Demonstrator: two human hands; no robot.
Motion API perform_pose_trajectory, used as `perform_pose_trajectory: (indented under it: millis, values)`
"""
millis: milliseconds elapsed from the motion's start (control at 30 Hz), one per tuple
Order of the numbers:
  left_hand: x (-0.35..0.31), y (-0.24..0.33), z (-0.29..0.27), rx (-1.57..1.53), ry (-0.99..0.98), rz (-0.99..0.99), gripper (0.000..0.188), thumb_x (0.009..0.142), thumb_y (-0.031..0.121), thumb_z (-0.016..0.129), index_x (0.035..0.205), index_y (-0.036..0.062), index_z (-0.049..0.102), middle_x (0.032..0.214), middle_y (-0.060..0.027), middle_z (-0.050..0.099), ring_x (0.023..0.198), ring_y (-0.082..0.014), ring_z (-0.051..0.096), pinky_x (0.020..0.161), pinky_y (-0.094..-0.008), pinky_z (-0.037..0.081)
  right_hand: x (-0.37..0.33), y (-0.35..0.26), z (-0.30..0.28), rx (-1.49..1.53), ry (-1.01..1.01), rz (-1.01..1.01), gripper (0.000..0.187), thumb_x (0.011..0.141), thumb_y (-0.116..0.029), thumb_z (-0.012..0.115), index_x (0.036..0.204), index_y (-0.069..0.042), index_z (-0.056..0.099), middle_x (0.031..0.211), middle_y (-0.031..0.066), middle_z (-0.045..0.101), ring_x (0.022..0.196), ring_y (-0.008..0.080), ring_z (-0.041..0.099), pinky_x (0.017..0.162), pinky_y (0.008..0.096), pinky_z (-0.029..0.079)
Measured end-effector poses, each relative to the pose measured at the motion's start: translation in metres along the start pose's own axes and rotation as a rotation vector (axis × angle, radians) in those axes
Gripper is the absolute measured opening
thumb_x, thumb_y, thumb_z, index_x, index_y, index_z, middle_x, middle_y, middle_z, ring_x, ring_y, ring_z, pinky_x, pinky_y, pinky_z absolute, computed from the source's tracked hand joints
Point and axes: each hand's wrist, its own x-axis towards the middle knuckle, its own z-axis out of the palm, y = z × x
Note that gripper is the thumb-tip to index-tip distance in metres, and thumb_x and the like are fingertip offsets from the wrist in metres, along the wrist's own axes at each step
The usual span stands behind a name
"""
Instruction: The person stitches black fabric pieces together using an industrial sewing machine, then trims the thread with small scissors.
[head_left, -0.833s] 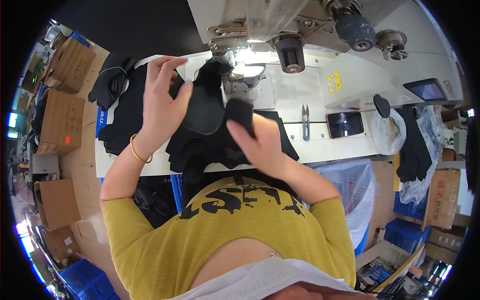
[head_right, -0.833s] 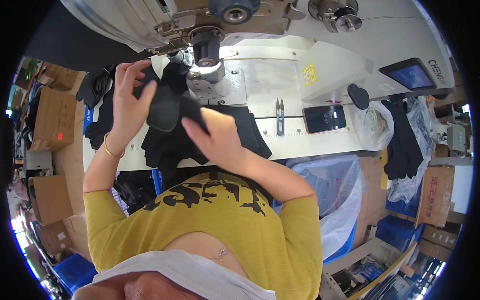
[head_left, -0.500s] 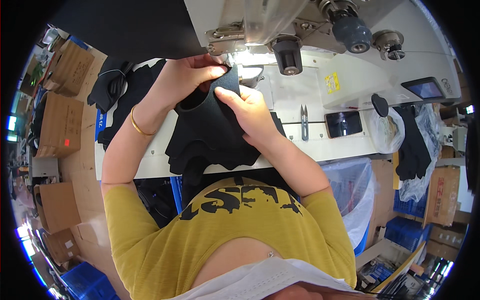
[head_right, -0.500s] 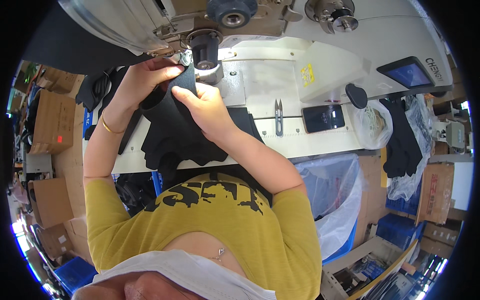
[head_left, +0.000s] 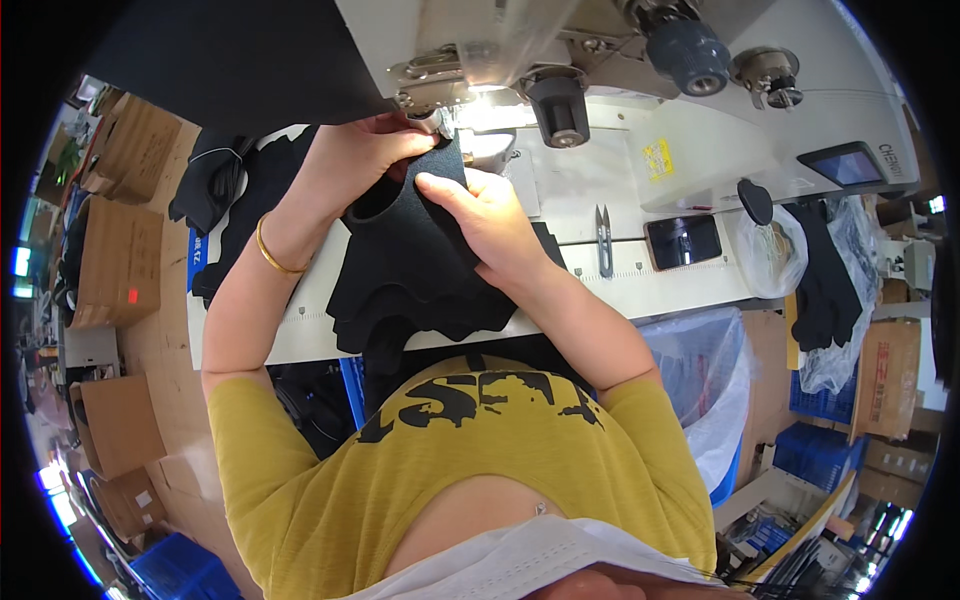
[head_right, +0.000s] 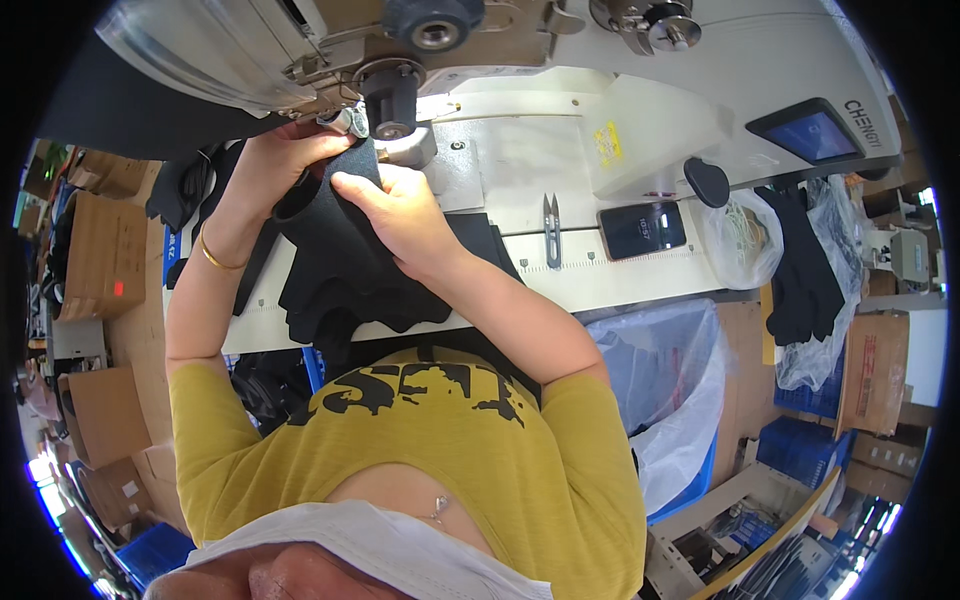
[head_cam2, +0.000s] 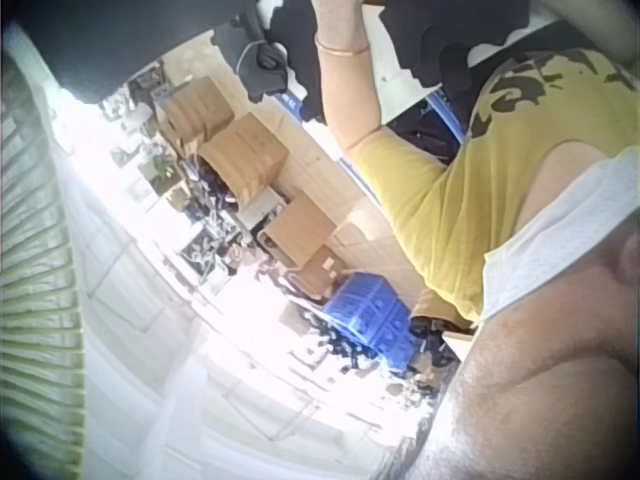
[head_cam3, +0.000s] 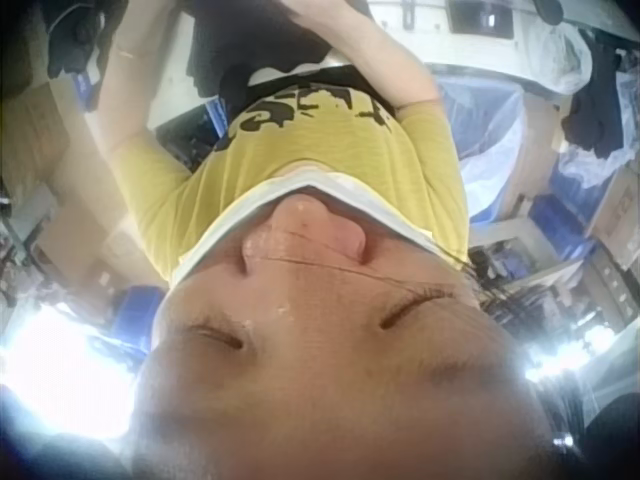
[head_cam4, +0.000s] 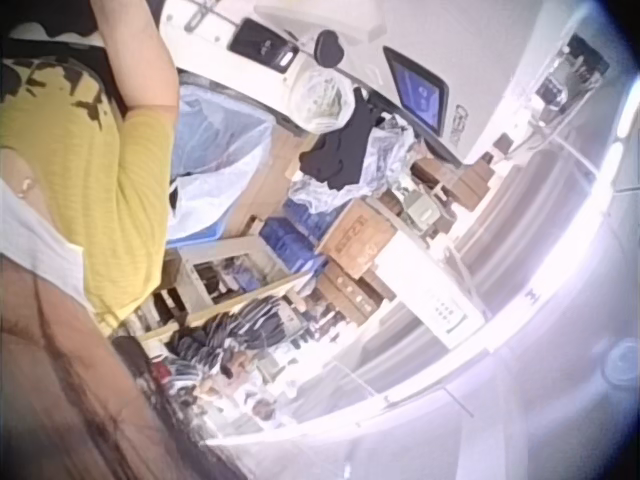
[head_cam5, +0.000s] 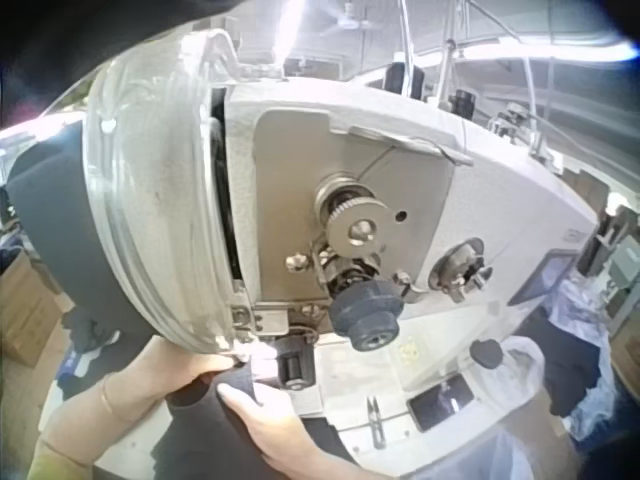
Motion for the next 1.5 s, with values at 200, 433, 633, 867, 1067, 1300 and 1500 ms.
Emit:
perform_pose_trajectory:
  millis: [200, 433, 633, 867, 1067, 1300, 1500]
  values:
    - [-0.033, -0.016, 0.003, 0.628, 0.275, 0.518, 0.027, 0.090, 0.011, 0.064, 0.114, -0.0011, 0.062, 0.105, -0.0143, 0.065, 0.084, -0.0269, 0.063, 0.078, -0.0316, 0.049, -0.041, -0.012, -0.010, -0.350, 0.107, -0.035, 0.020, 0.098, -0.018, 0.057, 0.089, -0.001, 0.062, 0.074, 0.0022, 0.062, 0.057, 0.0079, 0.060, 0.053, 0.0218, 0.048]
    - [-0.092, -0.029, 0.031, 1.082, 0.198, 1.081, 0.039, 0.070, 0.014, 0.069, 0.108, 0.0074, 0.070, 0.113, -0.0040, 0.065, 0.095, -0.0177, 0.060, 0.086, -0.0337, 0.041, -0.051, -0.005, -0.016, -0.619, 0.051, -0.214, 0.032, 0.100, -0.023, 0.053, 0.074, -0.004, 0.058, 0.054, 0.0007, 0.057, 0.046, 0.0039, 0.047, 0.044, 0.0221, 0.035]
    - [-0.072, -0.036, 0.025, 1.211, 0.283, 1.168, 0.037, 0.070, 0.007, 0.065, 0.106, 0.0049, 0.072, 0.114, -0.0045, 0.068, 0.090, -0.0169, 0.060, 0.075, -0.0298, 0.046, -0.034, -0.011, -0.015, -0.577, 0.016, -0.180, 0.034, 0.101, -0.025, 0.051, 0.073, -0.006, 0.057, 0.055, 0.0010, 0.058, 0.045, 0.0036, 0.047, 0.043, 0.0209, 0.034]
    - [-0.051, -0.033, 0.018, 1.215, 0.314, 1.169, 0.041, 0.065, 0.008, 0.065, 0.105, 0.0051, 0.072, 0.109, -0.0032, 0.069, 0.091, -0.0176, 0.061, 0.078, -0.0304, 0.046, -0.009, -0.009, -0.017, -0.463, -0.002, -0.232, 0.033, 0.101, -0.025, 0.052, 0.075, -0.005, 0.058, 0.054, 0.0028, 0.059, 0.042, 0.0039, 0.045, 0.041, 0.0209, 0.034]
    - [-0.033, -0.034, 0.002, 1.207, 0.286, 1.123, 0.042, 0.065, 0.002, 0.065, 0.106, 0.0074, 0.072, 0.112, -0.0015, 0.070, 0.093, -0.0184, 0.062, 0.083, -0.0338, 0.045, -0.011, -0.007, -0.017, -0.485, 0.006, -0.198, 0.026, 0.100, -0.021, 0.053, 0.083, -0.002, 0.062, 0.056, 0.0045, 0.060, 0.043, 0.0042, 0.045, 0.042, 0.0204, 0.033]
    - [-0.013, -0.029, -0.003, 1.197, 0.329, 1.194, 0.037, 0.063, 0.006, 0.065, 0.099, 0.0066, 0.073, 0.103, 0.0002, 0.069, 0.091, -0.0182, 0.060, 0.078, -0.0344, 0.046, -0.019, -0.005, -0.021, -0.554, -0.006, -0.180, 0.023, 0.100, -0.017, 0.053, 0.087, -0.001, 0.064, 0.059, 0.0055, 0.061, 0.044, 0.0045, 0.044, 0.043, 0.0195, 0.033]
    - [-0.010, -0.031, 0.001, 1.174, 0.357, 1.174, 0.033, 0.065, 0.004, 0.068, 0.098, 0.0050, 0.073, 0.098, -0.0027, 0.068, 0.087, -0.0201, 0.060, 0.076, -0.0358, 0.046, -0.018, -0.004, -0.027, -0.561, -0.001, -0.172, 0.022, 0.100, -0.016, 0.053, 0.088, -0.002, 0.064, 0.061, 0.0052, 0.062, 0.045, 0.0040, 0.045, 0.044, 0.0185, 0.033]
